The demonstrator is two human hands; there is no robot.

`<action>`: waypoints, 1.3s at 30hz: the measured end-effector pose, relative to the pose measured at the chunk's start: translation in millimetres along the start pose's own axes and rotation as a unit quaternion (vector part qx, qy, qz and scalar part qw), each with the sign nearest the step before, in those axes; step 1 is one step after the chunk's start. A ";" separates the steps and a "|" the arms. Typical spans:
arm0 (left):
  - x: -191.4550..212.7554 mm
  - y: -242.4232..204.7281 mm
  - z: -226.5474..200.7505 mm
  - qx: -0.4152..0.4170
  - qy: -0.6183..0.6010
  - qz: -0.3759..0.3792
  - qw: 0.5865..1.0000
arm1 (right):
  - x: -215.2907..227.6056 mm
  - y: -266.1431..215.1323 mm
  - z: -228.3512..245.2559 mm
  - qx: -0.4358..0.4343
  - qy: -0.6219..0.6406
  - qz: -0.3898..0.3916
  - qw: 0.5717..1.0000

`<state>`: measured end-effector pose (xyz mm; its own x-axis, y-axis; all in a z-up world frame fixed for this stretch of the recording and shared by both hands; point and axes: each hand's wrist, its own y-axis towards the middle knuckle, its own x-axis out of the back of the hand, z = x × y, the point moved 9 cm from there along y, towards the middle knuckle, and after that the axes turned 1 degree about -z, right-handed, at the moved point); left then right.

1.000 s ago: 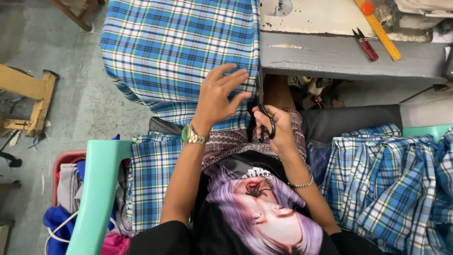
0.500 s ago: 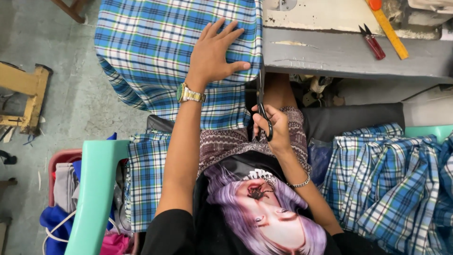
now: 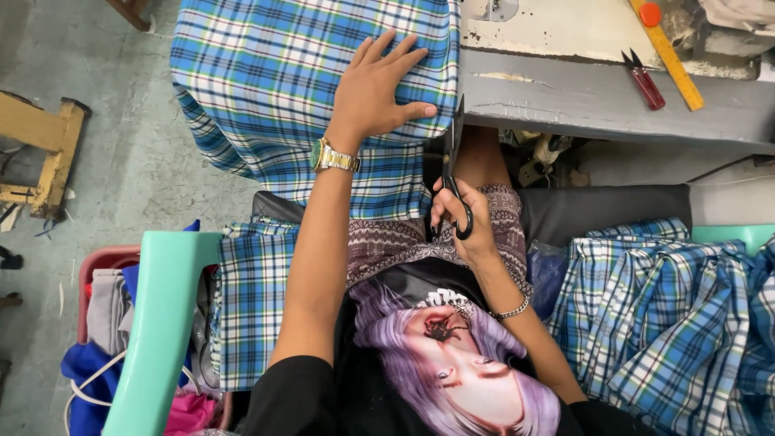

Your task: A person uses hand scissors to cut a large piece of blue plaid fabric on a sewing factory work table.

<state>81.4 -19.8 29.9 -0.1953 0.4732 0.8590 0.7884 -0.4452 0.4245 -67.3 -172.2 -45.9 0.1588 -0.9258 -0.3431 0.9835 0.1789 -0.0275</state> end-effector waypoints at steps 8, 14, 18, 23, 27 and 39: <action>-0.6 -0.1 -1.6 -0.004 0.001 -0.005 1.000 | 3.6 -1.6 -3.7 -0.013 -0.003 -0.046 0.999; 3.8 -0.1 -3.8 -0.002 -0.006 -0.010 1.000 | -2.1 0.2 -1.9 0.003 -0.001 -0.041 0.999; 2.9 -0.7 -3.4 -0.001 -0.005 -0.008 1.000 | -0.2 1.4 -7.1 -0.012 0.014 -0.051 0.998; 2.8 -1.0 -3.4 -0.005 -0.001 -0.011 1.000 | -7.3 6.9 -5.6 -0.010 0.055 -0.024 0.998; 2.8 -1.0 -2.8 -0.002 -0.005 -0.010 1.000 | -7.6 6.4 -6.2 -0.011 0.059 -0.028 0.998; 2.6 -1.1 -3.8 0.001 -0.006 -0.014 1.000 | -6.3 10.1 -5.7 0.005 0.075 -0.018 0.997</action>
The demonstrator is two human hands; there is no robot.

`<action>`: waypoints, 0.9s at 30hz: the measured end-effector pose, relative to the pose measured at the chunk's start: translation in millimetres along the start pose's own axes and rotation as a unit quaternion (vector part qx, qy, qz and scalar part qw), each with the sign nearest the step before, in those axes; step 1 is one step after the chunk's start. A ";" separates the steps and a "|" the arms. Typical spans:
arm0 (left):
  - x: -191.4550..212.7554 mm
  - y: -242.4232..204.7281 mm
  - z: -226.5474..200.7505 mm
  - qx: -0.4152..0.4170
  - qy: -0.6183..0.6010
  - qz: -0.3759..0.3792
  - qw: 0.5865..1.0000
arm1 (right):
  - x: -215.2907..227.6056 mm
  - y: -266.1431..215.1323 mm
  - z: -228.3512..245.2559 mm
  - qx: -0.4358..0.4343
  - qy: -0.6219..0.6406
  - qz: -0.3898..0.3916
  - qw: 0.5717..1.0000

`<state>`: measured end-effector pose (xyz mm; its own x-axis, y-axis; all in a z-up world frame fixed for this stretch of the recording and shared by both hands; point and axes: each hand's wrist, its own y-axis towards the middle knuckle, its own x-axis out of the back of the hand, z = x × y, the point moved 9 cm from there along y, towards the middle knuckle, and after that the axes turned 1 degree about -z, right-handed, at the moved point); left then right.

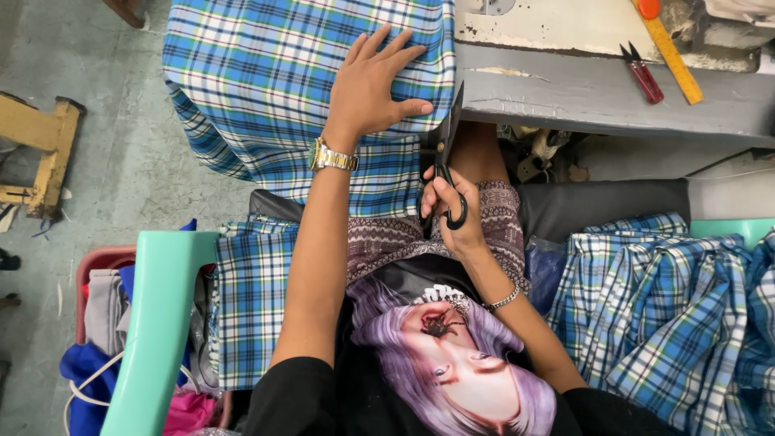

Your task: A person uses hand scissors to cut a large piece of blue plaid fabric on a sewing factory work table.

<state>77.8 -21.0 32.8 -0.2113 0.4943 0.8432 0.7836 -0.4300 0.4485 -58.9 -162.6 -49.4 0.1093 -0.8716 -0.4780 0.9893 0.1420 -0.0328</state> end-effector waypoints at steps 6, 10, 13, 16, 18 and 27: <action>2.4 3.3 1.2 0.012 -0.003 0.010 1.000 | -3.8 15.6 5.1 0.026 0.014 0.056 0.998; -0.1 1.1 0.4 0.012 -0.003 0.009 1.000 | 2.8 14.6 -1.7 0.016 0.011 0.043 0.999; 1.0 1.3 1.5 0.007 -0.001 0.005 1.000 | 7.5 13.6 -6.5 0.014 -0.008 0.003 1.000; 0.0 1.1 1.5 0.005 0.000 0.000 1.000 | 12.0 10.4 -8.9 0.008 -0.025 -0.027 0.999; 0.1 0.0 1.8 0.006 0.001 -0.004 1.000 | 12.5 8.8 -10.3 0.001 -0.026 -0.030 0.999; -1.2 1.4 3.0 0.012 0.003 0.000 1.000 | 3.0 19.7 2.3 0.024 -0.012 0.024 0.999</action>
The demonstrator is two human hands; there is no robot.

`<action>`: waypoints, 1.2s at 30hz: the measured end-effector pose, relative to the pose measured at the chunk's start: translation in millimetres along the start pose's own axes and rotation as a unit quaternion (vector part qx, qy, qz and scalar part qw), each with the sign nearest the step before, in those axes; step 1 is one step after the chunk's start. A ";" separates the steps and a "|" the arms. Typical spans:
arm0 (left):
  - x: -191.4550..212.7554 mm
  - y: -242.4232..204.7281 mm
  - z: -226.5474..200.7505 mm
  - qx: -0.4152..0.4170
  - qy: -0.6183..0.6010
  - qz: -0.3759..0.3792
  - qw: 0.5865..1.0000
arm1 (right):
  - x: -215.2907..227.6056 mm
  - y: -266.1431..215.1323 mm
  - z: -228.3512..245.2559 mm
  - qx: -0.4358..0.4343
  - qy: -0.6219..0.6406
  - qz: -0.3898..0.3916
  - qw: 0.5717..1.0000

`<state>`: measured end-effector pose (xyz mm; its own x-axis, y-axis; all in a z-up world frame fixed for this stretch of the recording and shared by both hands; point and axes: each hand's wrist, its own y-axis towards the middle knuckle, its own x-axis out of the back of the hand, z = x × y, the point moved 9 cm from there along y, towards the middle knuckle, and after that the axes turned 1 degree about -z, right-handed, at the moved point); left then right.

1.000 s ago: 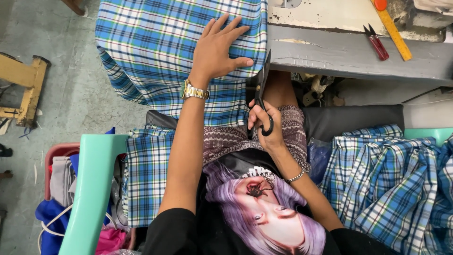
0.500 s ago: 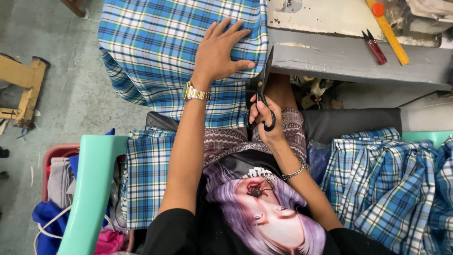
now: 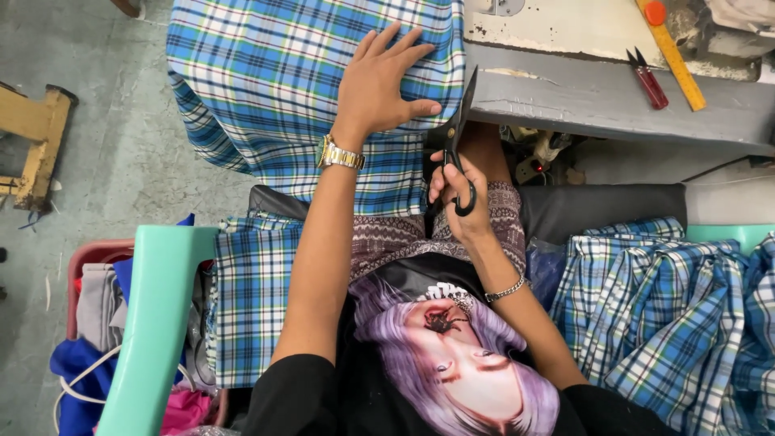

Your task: A person uses hand scissors to cut a large piece of blue plaid fabric on a sewing factory work table.

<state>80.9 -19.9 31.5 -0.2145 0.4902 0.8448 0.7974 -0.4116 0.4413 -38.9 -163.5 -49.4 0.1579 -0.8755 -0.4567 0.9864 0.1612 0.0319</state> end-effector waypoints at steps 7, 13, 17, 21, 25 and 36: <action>1.1 0.9 0.4 0.005 0.001 -0.001 1.000 | 4.0 0.8 -2.7 -0.007 0.007 0.002 1.000; 1.4 0.1 -0.5 -0.001 0.002 -0.006 1.000 | 7.9 -7.6 -6.4 -0.033 -0.005 -0.036 0.999; 2.4 -0.4 -0.9 0.000 0.003 -0.007 1.000 | -0.2 -6.5 0.4 -0.033 0.023 -0.018 0.999; 3.2 -0.8 -1.3 0.002 0.005 -0.005 1.000 | -2.7 3.1 4.0 -0.025 0.030 -0.002 0.999; 4.0 -0.9 -1.7 0.002 0.000 -0.008 1.000 | -3.2 10.2 4.6 -0.025 0.031 0.006 0.999; 7.9 -3.5 -3.1 -0.015 0.005 -0.016 1.000 | 3.1 11.9 5.3 -0.032 0.013 -0.037 0.999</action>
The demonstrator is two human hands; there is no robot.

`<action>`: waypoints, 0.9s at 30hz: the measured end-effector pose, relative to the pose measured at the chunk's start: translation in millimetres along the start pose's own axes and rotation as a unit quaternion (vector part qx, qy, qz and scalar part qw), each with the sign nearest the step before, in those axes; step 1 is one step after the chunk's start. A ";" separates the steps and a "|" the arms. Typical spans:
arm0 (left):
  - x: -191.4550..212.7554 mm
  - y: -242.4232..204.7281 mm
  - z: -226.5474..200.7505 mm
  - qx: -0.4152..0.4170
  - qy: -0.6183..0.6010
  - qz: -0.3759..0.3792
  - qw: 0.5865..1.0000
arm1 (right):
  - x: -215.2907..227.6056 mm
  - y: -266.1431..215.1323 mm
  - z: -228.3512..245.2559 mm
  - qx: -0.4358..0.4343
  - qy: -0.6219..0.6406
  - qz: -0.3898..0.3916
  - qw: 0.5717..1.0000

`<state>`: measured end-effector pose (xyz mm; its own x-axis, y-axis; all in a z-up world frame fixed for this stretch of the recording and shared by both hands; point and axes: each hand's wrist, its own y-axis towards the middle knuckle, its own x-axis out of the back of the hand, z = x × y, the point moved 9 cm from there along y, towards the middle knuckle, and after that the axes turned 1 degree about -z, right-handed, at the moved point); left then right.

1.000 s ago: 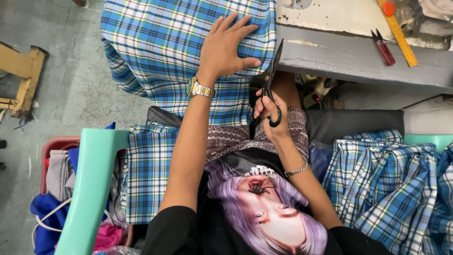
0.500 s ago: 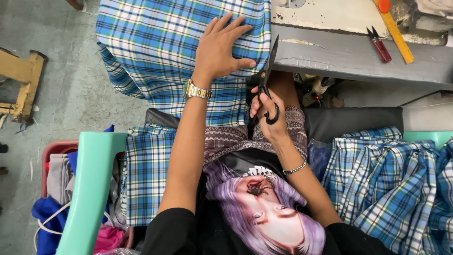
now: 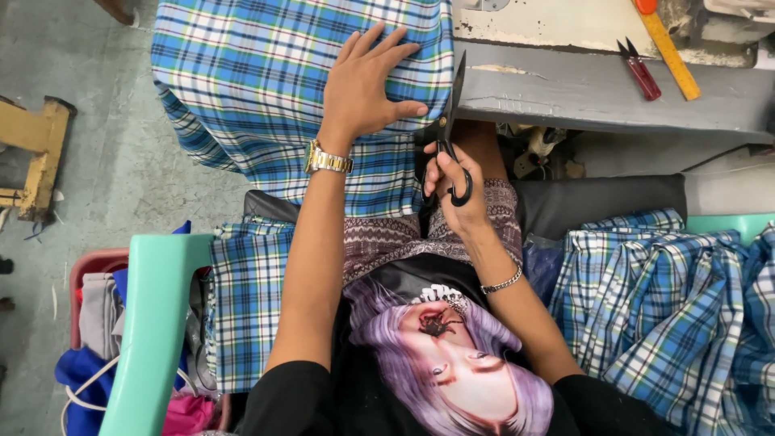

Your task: A person uses hand scissors to cut a large piece of blue plaid fabric on a sewing factory work table.

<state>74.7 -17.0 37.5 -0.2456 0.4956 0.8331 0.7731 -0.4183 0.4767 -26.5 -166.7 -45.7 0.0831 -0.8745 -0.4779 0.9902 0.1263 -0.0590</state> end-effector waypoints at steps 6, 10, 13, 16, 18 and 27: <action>9.1 5.1 -13.3 -0.031 -0.020 -0.002 0.999 | 7.6 15.8 0.8 -0.006 0.048 0.011 0.999; 16.1 5.5 -18.1 -0.009 -0.016 0.012 1.000 | -4.9 12.2 13.2 -0.011 0.033 0.031 0.999; 19.8 5.9 -19.3 0.003 -0.024 0.007 1.000 | -8.7 8.4 18.2 -0.022 0.026 0.029 0.999; 22.3 3.6 -21.9 0.003 -0.012 -0.008 1.000 | -7.7 3.6 17.1 -0.027 0.018 0.023 0.999; 24.7 3.5 -25.1 0.002 0.004 -0.019 1.000 | -4.9 1.8 17.7 -0.025 0.006 0.019 0.999; 22.1 3.6 -25.7 0.008 0.011 -0.005 1.000 | 2.3 -2.9 8.5 -0.051 0.071 0.038 0.995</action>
<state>57.1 -27.2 64.9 -0.2648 0.4831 0.8346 0.7799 -0.4017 0.4800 -28.2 -173.0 -39.2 0.1332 -0.7864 -0.6032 0.9645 0.2428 -0.1035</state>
